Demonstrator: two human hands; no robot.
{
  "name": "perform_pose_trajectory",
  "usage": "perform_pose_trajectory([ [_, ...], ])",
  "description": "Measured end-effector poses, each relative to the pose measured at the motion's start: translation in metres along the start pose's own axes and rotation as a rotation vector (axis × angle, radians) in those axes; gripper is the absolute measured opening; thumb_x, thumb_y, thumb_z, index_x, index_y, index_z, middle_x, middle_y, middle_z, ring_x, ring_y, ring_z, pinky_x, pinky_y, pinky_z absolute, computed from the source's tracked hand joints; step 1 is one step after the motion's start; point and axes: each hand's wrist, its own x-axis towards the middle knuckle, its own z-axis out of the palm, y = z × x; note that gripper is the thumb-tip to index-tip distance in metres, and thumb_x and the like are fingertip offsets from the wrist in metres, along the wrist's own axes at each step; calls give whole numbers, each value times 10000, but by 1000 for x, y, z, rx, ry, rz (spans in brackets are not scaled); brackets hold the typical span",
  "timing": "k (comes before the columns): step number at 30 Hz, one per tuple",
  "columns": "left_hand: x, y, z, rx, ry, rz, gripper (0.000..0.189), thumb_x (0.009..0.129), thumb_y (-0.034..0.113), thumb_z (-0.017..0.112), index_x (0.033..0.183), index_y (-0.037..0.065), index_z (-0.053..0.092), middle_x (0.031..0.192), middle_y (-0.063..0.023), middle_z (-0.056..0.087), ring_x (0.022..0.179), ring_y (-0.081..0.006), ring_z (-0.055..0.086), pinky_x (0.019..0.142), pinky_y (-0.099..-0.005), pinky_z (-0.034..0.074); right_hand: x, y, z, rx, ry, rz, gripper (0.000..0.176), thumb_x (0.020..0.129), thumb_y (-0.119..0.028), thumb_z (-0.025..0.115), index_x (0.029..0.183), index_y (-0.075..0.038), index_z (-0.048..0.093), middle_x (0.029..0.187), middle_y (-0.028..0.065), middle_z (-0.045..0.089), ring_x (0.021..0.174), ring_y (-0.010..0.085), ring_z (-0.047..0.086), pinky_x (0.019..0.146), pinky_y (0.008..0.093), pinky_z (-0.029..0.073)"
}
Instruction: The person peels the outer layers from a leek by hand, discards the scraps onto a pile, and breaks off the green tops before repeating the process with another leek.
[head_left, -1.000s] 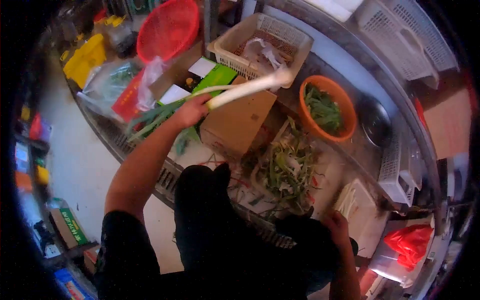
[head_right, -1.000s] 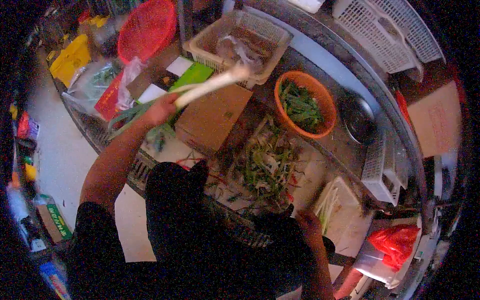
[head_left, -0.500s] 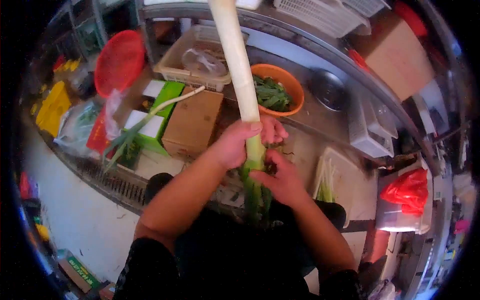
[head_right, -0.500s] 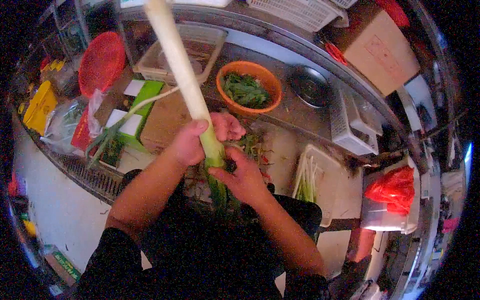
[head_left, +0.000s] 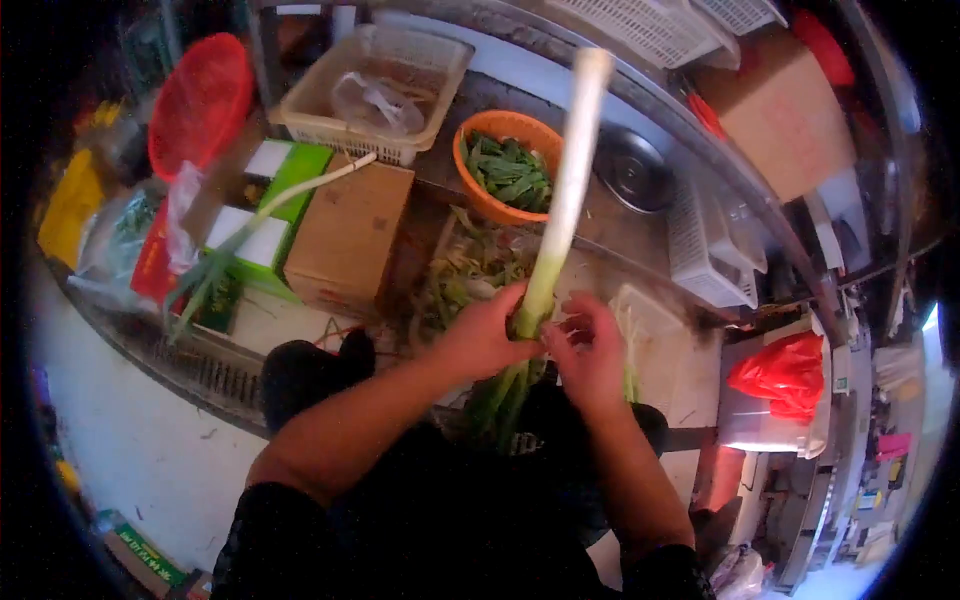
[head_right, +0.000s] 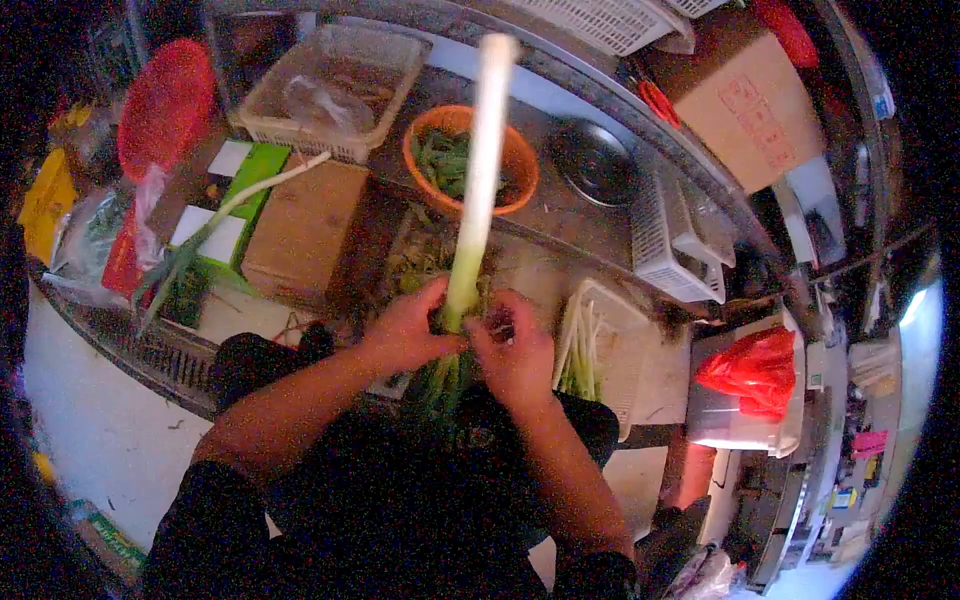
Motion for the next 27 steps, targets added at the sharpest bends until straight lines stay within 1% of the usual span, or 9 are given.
perform_pose_trajectory([
  [1,1,-1,4,-7,2,-2,722,723,126,760,1350,62,408,1193,-142,586,1108,-278,581,923,-389,470,3,-4,-3,-63,-29,-86,394,798,-202,735,1137,-89,569,916,116,648,784,228,671,678,339,557],
  [2,0,-5,8,84,114,74,670,711,174,769,1297,68,461,1162,-155,590,1049,-304,597,872,-395,488,4,-3,-4,-67,-37,-84,394,798,-202,735,1137,-89,569,916,116,648,784,228,671,678,339,557],
  [3,0,-8,11,178,229,150,623,699,223,778,1243,73,514,1131,-168,593,989,-330,613,822,-402,506,7,-2,-5,-200,-25,-200,444,775,-212,748,1165,-100,566,933,114,647,784,240,670,674,342,560],
  [6,3,-15,12,345,364,174,570,687,240,765,1189,75,551,1076,-158,598,932,-365,608,765,-432,513,17,-3,-9,-370,-8,-398,511,740,-234,762,1197,-118,566,943,109,647,779,264,665,664,353,562],
  [8,-2,-12,13,390,366,151,547,694,245,752,1175,74,557,1043,-153,596,914,-363,608,743,-440,512,24,-11,-9,-407,-4,-474,528,726,-246,763,1202,-125,568,938,107,647,775,275,662,658,361,561],
  [10,-6,-6,13,435,357,135,525,701,251,739,1162,74,562,1011,-148,595,896,-361,608,721,-448,511,29,-20,-11,-545,-125,-646,553,713,-258,750,1216,-123,565,922,106,640,729,276,650,599,377,548],
  [19,-9,-11,19,537,393,219,455,707,195,711,1121,66,572,930,-128,569,858,-322,606,692,-419,510,35,-11,-9,-640,-141,-636,402,706,-253,722,1071,-142,594,687,85,618,565,256,612,514,394,512],
  [25,-15,-5,24,544,247,127,497,687,182,725,1138,68,552,986,-134,571,902,-324,602,723,-427,510,55,-1,-33,-788,-209,-665,291,737,-241,704,991,-120,630,707,78,633,577,250,627,541,395,522],
  [27,-16,-9,27,537,226,127,499,691,192,725,1145,72,557,990,-133,577,909,-325,603,737,-422,512,63,-5,-38,-719,-179,-654,278,740,-235,706,980,-113,638,731,83,640,602,254,635,561,394,527],
])
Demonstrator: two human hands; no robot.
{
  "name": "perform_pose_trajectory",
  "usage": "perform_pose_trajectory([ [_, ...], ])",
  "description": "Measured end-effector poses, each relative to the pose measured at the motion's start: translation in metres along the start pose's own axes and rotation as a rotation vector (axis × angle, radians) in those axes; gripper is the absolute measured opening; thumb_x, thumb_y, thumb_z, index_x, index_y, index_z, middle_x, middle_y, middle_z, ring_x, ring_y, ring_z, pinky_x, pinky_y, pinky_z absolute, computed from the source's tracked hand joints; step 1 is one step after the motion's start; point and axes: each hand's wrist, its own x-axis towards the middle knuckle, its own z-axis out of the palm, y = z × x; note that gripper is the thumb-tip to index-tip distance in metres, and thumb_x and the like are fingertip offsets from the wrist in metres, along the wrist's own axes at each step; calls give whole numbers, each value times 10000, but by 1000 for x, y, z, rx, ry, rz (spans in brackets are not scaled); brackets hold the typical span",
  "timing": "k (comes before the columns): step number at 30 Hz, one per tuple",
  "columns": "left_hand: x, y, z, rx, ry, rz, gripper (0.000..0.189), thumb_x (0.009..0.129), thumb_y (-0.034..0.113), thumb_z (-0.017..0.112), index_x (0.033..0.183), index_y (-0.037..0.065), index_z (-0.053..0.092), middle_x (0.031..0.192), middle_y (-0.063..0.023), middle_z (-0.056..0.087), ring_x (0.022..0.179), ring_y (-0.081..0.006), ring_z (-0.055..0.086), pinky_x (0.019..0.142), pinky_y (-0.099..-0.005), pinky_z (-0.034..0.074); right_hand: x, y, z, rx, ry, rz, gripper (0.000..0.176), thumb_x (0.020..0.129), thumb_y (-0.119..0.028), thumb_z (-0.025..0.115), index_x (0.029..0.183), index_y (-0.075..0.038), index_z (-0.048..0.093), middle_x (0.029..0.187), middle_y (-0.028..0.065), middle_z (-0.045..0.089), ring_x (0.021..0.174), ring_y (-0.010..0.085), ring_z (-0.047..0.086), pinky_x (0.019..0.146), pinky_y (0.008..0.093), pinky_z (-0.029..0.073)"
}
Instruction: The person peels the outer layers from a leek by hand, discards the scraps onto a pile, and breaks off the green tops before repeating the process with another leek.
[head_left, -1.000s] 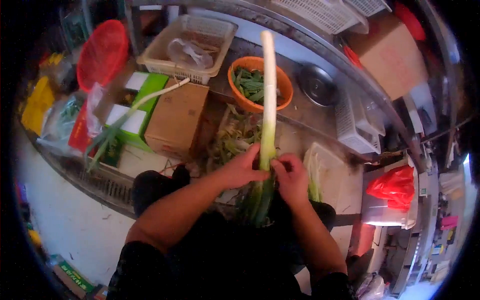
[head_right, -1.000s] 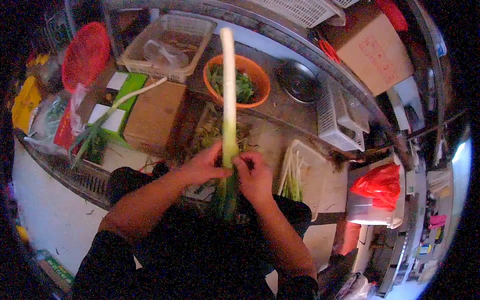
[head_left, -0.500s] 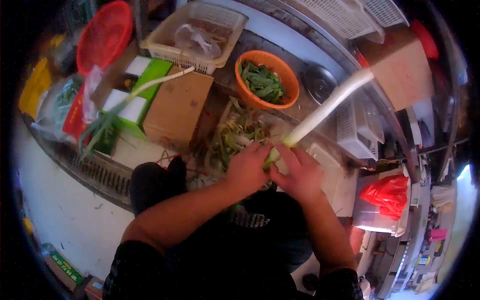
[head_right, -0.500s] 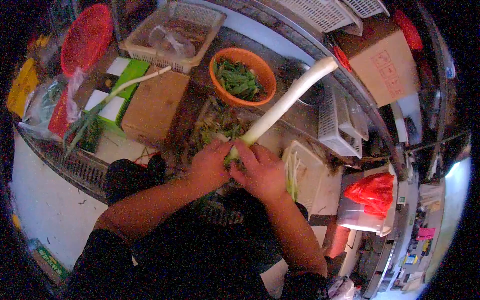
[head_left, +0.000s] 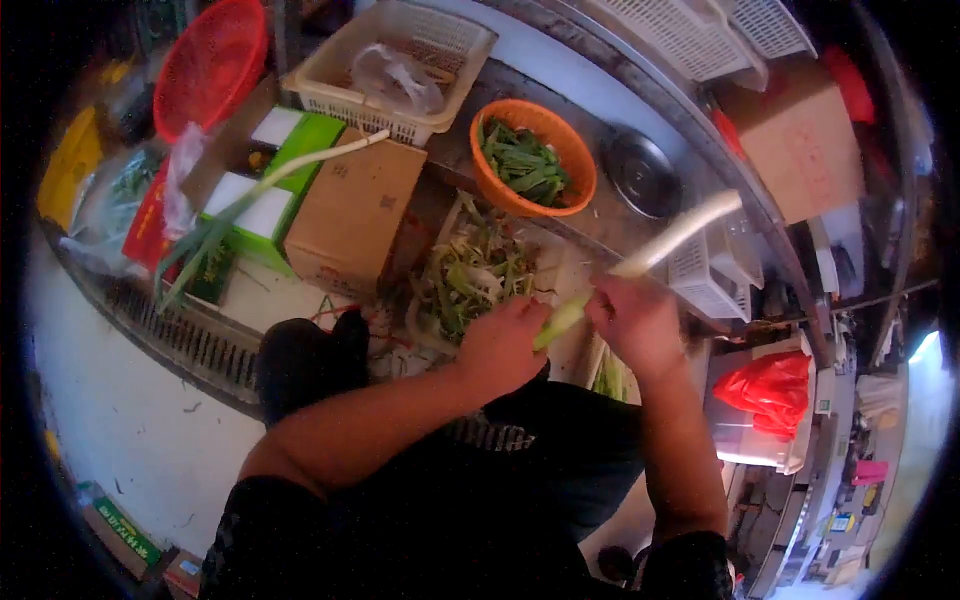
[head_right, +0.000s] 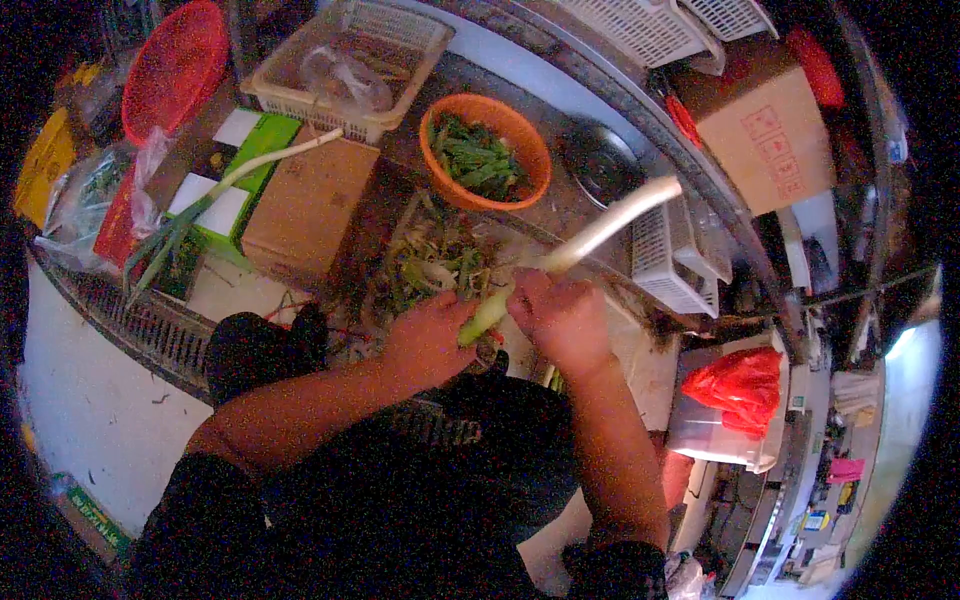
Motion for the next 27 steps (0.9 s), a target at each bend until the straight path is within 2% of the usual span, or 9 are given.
perform_pose_trajectory([
  [4,5,-5,-3,20,-15,-87,505,698,208,727,1156,75,560,975,-132,582,910,-326,602,739,-415,511,-3,-5,-2,301,116,101,356,736,-246,737,1047,-106,635,823,113,661,689,265,657,618,383,540],
  [11,4,-6,-8,16,48,-12,524,704,226,734,1173,73,558,946,-135,583,893,-324,606,730,-415,508,-10,-39,10,192,-3,272,495,726,-293,775,1153,-118,597,893,122,672,799,280,665,675,382,545],
  [13,3,-6,-7,20,63,-7,523,704,230,736,1170,74,559,948,-136,581,891,-323,606,728,-414,509,-8,-41,9,416,-76,545,438,753,-274,755,1131,-114,604,885,124,668,805,278,660,664,391,541],
  [14,2,-6,-6,27,55,-13,523,705,235,739,1170,76,559,952,-136,578,890,-324,606,727,-413,509,-7,-38,10,414,-77,546,438,753,-274,755,1131,-114,604,885,124,668,805,278,660,664,391,541],
  [16,2,-6,-6,33,48,-17,523,705,240,741,1169,78,560,955,-137,575,889,-325,605,725,-412,510,-8,-29,11,315,-30,222,335,804,-248,714,1093,-111,613,874,127,665,789,270,660,656,380,539],
  [20,4,-9,-7,49,18,-22,543,706,265,748,1181,82,559,963,-135,570,866,-323,611,718,-409,512,-7,-25,-5,218,-7,273,187,857,-168,661,1016,-84,611,874,128,663,770,258,655,655,343,537],
  [22,4,-15,-1,65,11,-29,545,706,271,749,1181,81,561,963,-134,570,858,-321,614,716,-407,513,-7,-17,-20,220,318,415,93,891,-100,616,886,-16,579,786,88,639,694,145,616,641,285,511],
  [24,7,-26,10,139,-2,-63,553,700,305,759,1166,73,572,967,-137,569,846,-318,617,719,-406,514,-1,-1,-36,429,635,487,80,911,-74,582,877,-17,538,793,81,627,727,145,603,673,283,506],
  [27,9,-30,10,115,-6,-89,571,694,345,768,1157,67,580,969,-139,571,848,-321,617,724,-408,514,-7,22,-69,514,848,443,86,919,-71,586,937,-1,541,836,97,632,753,161,616,692,287,514],
])
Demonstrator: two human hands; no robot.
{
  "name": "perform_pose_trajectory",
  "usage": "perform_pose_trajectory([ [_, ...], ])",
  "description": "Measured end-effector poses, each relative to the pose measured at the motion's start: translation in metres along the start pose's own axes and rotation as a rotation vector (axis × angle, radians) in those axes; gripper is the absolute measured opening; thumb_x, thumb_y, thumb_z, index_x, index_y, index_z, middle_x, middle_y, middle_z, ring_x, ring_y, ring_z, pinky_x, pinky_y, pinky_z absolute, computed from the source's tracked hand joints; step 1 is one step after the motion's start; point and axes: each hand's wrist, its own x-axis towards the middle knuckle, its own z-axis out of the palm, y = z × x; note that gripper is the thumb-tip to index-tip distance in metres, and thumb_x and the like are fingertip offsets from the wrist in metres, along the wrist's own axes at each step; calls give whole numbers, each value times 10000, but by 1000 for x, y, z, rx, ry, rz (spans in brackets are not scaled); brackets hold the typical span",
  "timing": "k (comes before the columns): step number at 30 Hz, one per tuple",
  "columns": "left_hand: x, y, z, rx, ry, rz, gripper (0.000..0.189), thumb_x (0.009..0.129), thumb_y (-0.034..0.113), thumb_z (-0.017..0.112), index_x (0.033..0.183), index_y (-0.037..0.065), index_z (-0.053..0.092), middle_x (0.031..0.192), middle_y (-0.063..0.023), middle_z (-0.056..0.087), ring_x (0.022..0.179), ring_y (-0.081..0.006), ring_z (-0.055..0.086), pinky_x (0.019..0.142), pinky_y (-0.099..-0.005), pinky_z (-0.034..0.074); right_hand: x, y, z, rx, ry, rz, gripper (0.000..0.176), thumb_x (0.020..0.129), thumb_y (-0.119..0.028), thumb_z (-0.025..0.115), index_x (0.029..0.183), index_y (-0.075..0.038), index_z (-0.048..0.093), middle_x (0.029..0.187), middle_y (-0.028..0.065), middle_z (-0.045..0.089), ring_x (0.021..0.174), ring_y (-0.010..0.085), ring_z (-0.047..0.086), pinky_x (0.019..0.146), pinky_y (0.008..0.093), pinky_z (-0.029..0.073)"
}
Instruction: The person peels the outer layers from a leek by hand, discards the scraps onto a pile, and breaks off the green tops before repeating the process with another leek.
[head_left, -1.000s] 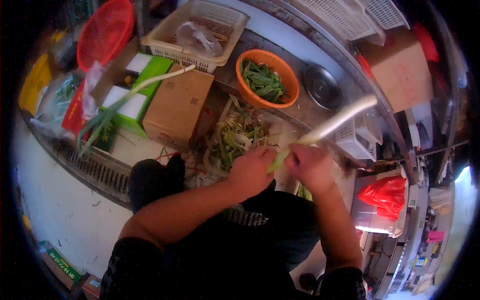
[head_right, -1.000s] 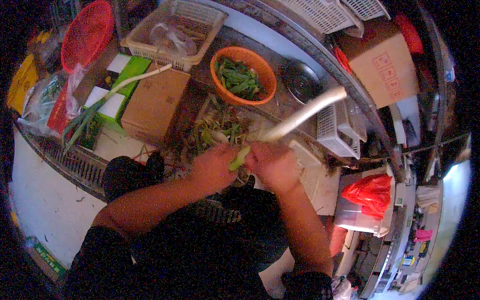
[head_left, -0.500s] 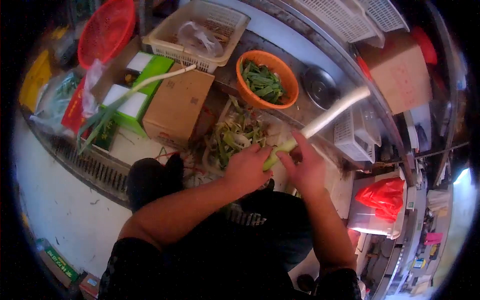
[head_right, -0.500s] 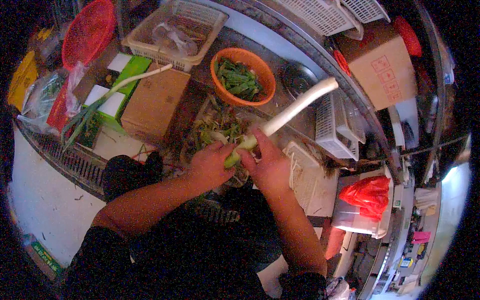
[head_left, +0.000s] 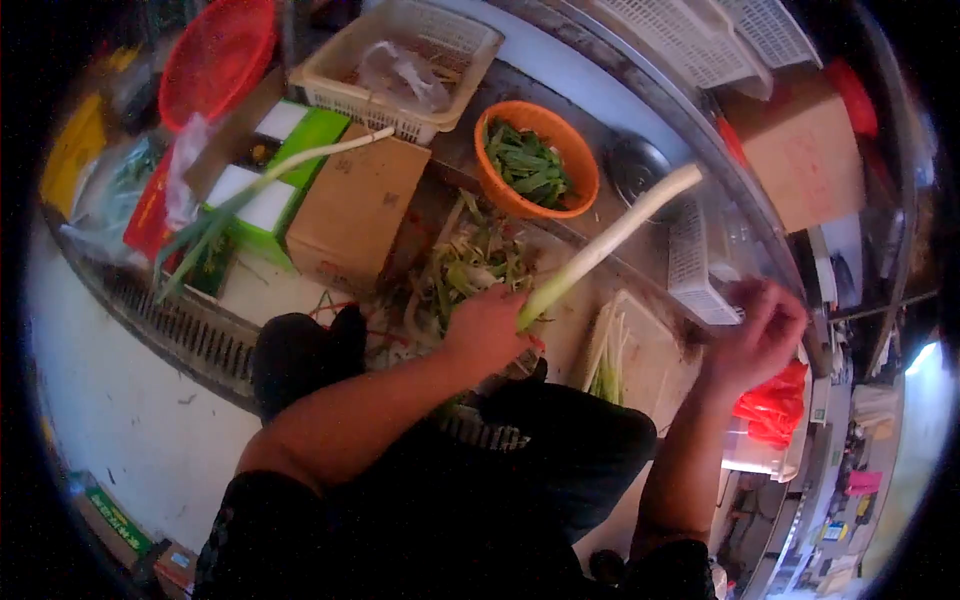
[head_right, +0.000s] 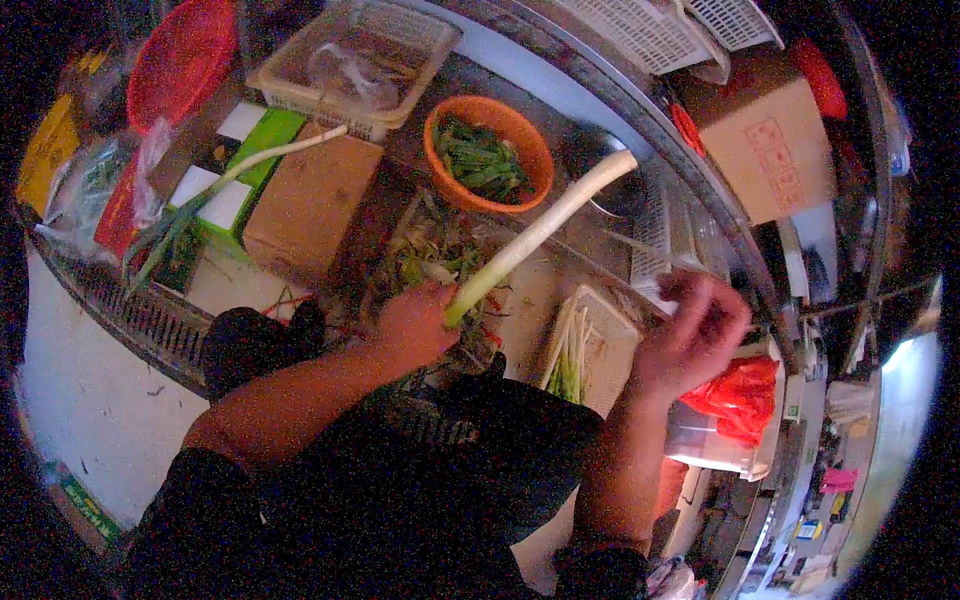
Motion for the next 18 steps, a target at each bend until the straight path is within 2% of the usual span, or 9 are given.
perform_pose_trajectory([
  [2,3,-2,-1,-23,-45,-37,580,708,319,738,1203,77,555,993,-144,587,886,-330,618,747,-431,519,5,0,-12,194,122,26,46,909,-40,579,919,-10,546,832,93,632,775,153,613,719,290,515],
  [3,4,-2,-2,-45,-90,-76,593,722,293,709,1249,88,530,1017,-150,603,924,-339,619,770,-454,524,2,1,-12,193,122,26,46,909,-40,579,919,-10,546,832,93,632,775,153,613,719,290,515],
  [5,5,1,-5,-60,-106,-76,591,720,291,709,1247,91,531,1021,-149,603,925,-343,617,768,-457,524,-14,8,-8,-166,-210,39,133,866,-92,659,935,-16,574,827,81,635,775,159,613,724,299,512],
  [7,4,9,-13,-76,-122,-74,590,719,289,709,1246,93,531,1024,-149,604,927,-346,616,766,-459,524,-46,9,9,-295,-667,387,279,788,-157,751,987,-22,610,838,69,644,768,152,610,721,301,509],
  [9,2,20,-22,-96,-116,-58,486,716,221,719,1160,88,574,951,-150,594,883,-335,612,757,-422,506,-90,5,34,-174,-798,629,405,744,-235,790,1051,-31,624,868,86,662,783,182,636,730,309,514],
  [10,1,20,-20,-94,-116,-61,486,716,221,719,1160,88,574,951,-150,594,883,-335,612,757,-422,506,-105,6,43,-171,-800,631,405,744,-235,790,1051,-31,624,868,86,662,783,182,636,730,309,514],
  [12,-5,19,-16,-208,-26,99,480,704,183,691,1161,100,572,966,-155,609,903,-347,607,767,-432,501,-125,7,55,-243,-846,540,392,768,-281,769,1050,-49,628,900,123,671,804,220,657,733,337,520],
  [16,-5,16,-12,-176,-30,62,490,700,189,688,1166,99,569,984,-155,614,914,-355,600,777,-440,497,-121,11,53,-124,-794,620,342,818,-306,719,1029,-55,622,921,160,665,829,283,662,740,378,520],
  [18,-2,14,-17,-247,-63,115,504,701,195,683,1179,95,559,1007,-149,615,929,-357,597,788,-445,494,-115,16,47,-173,-896,477,256,872,-262,656,1014,-53,614,935,174,656,836,323,654,742,404,517],
])
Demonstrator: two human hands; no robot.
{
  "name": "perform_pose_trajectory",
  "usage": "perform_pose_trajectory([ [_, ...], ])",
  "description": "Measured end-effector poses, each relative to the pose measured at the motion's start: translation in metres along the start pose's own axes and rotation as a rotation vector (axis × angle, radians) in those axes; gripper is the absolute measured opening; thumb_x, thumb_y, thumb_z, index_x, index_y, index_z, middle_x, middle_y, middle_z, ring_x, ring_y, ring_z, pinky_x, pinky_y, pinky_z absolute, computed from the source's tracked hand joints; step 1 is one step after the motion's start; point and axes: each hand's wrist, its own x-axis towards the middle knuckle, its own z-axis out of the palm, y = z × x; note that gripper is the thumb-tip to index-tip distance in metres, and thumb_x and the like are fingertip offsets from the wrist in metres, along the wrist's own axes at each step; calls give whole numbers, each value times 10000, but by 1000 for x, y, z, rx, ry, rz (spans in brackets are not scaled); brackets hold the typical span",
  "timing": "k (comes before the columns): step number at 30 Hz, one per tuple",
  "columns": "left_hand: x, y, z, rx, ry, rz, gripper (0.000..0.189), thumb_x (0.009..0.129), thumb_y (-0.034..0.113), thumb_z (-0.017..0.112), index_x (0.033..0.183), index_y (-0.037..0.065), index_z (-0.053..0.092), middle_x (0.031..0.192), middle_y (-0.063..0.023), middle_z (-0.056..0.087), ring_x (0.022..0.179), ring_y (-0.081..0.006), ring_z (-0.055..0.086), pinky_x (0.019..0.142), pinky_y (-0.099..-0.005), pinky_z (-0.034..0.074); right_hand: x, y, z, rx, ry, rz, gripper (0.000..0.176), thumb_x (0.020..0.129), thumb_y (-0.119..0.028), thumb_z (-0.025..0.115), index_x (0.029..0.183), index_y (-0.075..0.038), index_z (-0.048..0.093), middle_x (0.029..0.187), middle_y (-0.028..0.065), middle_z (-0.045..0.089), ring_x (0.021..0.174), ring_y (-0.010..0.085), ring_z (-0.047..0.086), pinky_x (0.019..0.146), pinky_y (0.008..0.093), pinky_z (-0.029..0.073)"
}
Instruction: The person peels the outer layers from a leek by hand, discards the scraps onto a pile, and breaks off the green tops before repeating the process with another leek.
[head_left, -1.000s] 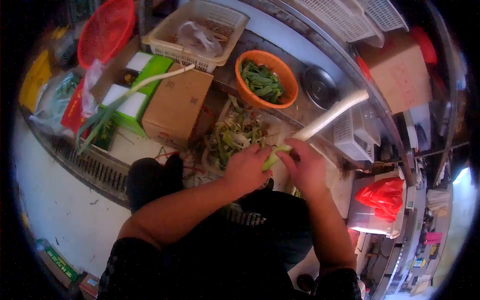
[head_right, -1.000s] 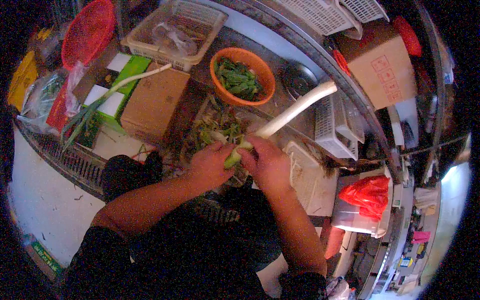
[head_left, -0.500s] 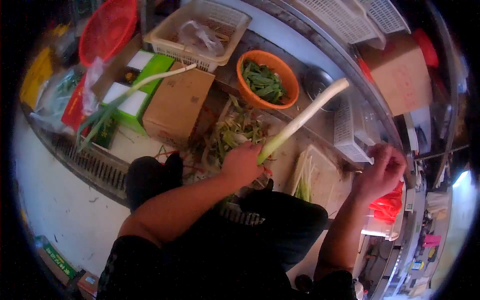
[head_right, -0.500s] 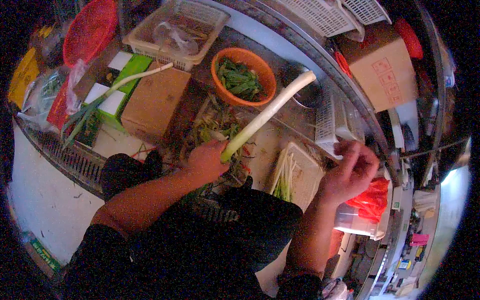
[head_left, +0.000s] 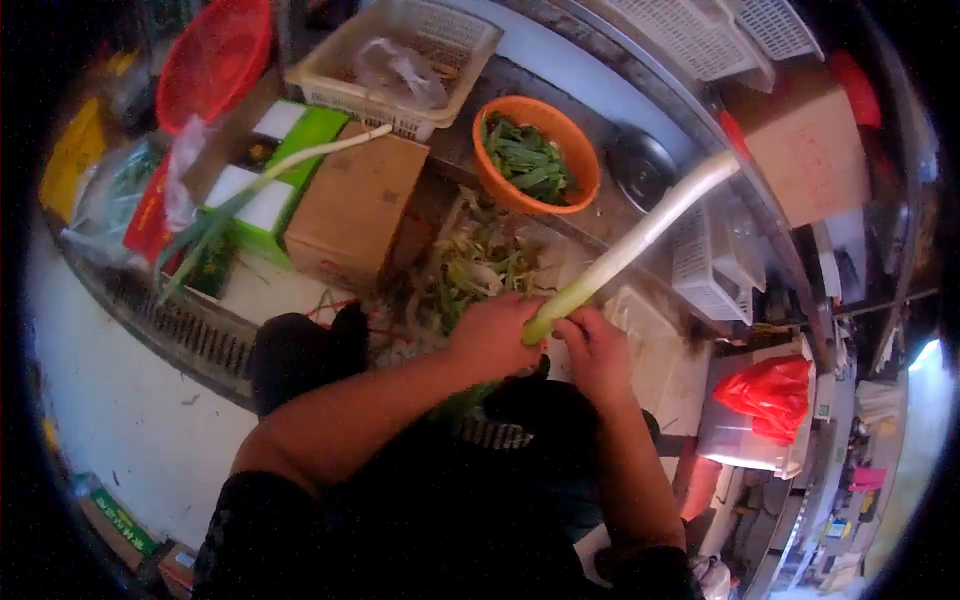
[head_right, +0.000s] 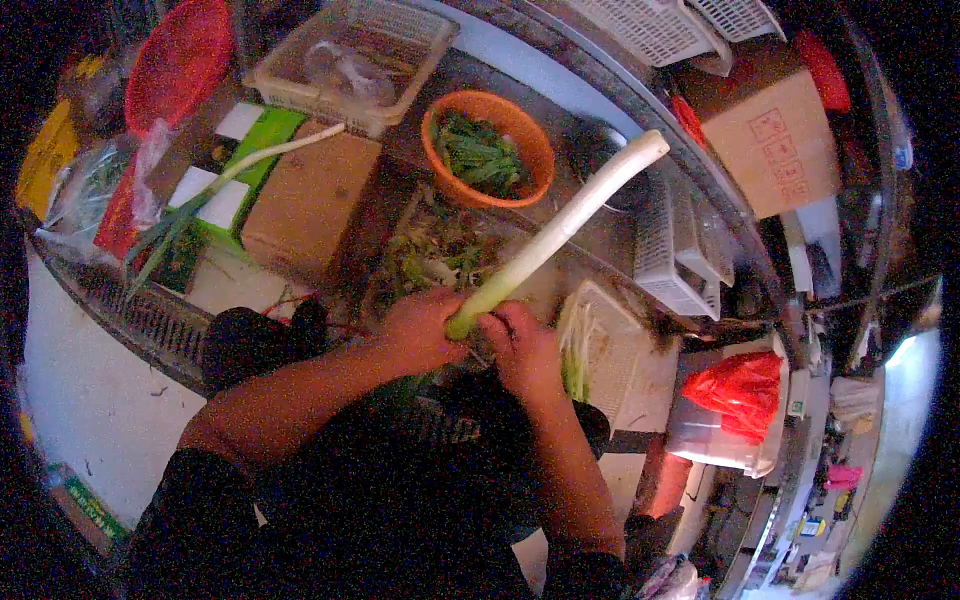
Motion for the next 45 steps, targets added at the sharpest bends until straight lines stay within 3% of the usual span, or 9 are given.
perform_pose_trajectory([
  [15,8,-4,4,-118,-204,-131,574,694,255,683,1213,77,514,1001,-200,628,947,-384,603,817,-468,486,1,14,10,-449,391,-465,147,782,-144,688,849,-84,572,748,106,613,610,290,611,544,398,497],
  [22,11,-15,9,-96,-277,-198,595,680,265,751,1189,34,547,1035,-221,631,947,-392,615,835,-467,497,7,35,3,-521,495,-334,141,780,-122,687,822,-75,561,727,93,609,598,290,604,552,399,504],
  [27,9,-9,0,-284,-353,-293,448,690,252,696,1067,25,615,947,-202,651,885,-352,631,775,-416,496,5,5,-5,96,339,-302,242,842,-179,651,1033,-46,586,878,171,642,772,343,642,693,423,521],
  [30,8,-7,2,-308,-334,-303,482,682,272,756,1060,3,626,898,-200,667,836,-341,653,775,-427,510,-3,-1,-9,-113,5,-88,280,886,-192,602,1128,-56,568,951,191,640,836,357,639,737,425,514],
  [34,7,-16,13,-318,-295,-256,464,708,291,739,1058,7,628,899,-197,669,828,-337,656,769,-430,511,7,8,-21,-263,36,-197,255,907,-184,567,1130,-61,568,942,181,642,823,368,633,731,428,510],
  [38,3,-11,15,-116,-331,-203,419,718,326,671,1027,44,644,858,-192,653,827,-350,636,751,-439,504,29,21,-61,-220,454,-49,225,898,-129,511,1061,-4,603,749,157,648,680,251,641,660,367,496],
  [41,-3,-20,26,75,-374,-182,410,719,343,679,1019,64,657,849,-174,656,834,-334,641,749,-444,508,48,51,-117,-323,664,-130,185,917,-123,456,945,11,579,903,152,630,816,230,608,739,341,479],
  [43,-4,-24,30,148,-402,-184,406,720,348,684,1018,74,662,850,-162,659,841,-327,644,749,-446,511,58,44,-148,734,643,-58,262,930,-131,471,1147,-17,562,1063,92,613,947,249,601,844,367,482],
  [45,-5,-24,30,289,-464,-202,368,717,344,691,971,78,678,855,-141,664,840,-326,648,725,-451,515,61,30,-183,1010,716,102,308,961,-158,453,1215,0,526,1137,144,600,1021,263,592,891,401,484],
])
